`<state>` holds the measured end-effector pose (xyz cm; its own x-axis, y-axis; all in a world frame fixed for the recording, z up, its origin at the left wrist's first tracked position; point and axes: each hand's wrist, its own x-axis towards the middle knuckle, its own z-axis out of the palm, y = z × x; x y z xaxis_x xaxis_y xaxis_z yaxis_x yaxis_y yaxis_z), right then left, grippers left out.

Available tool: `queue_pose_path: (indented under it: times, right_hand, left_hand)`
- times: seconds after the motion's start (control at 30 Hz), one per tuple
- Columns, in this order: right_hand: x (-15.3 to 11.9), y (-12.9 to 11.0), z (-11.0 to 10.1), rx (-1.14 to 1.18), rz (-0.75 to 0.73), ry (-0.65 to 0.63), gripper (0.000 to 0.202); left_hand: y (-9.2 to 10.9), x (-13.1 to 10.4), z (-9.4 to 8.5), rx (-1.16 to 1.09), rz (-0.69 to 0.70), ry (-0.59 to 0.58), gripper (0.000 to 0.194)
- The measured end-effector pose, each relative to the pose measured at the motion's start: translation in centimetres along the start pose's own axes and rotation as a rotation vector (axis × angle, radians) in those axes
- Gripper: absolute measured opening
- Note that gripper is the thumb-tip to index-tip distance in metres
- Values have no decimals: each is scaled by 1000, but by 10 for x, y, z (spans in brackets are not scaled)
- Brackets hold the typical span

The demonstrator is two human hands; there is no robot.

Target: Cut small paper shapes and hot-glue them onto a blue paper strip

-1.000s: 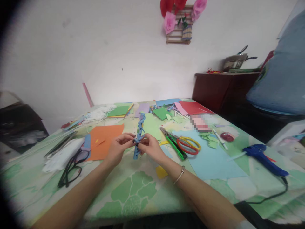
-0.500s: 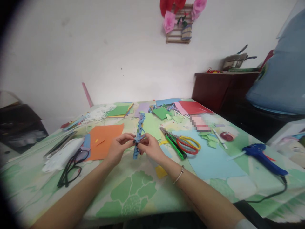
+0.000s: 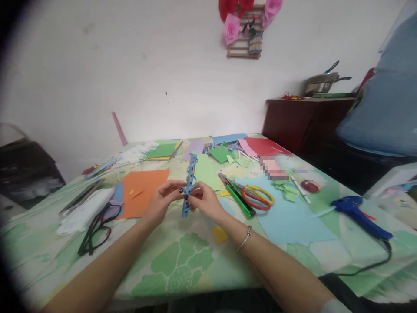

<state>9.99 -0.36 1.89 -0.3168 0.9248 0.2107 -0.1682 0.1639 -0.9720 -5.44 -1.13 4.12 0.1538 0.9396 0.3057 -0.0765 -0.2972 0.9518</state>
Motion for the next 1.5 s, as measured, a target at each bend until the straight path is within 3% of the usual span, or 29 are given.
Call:
queue_pose_path:
  times: [0.3,1.2,1.5]
  right_hand:
    - [-1,0,0,-1,2,-31,27]
    - [-4,-3,-1,2,-9,-112,25]
    - [-3,-2,-2,9,-20,-121,23]
  left_hand:
    - [-7,4,-4,58,78,-54,12]
    - [-2,5,-6,-216,-109,-98,9]
    - [-5,6,-8,-149,-60,-121,9]
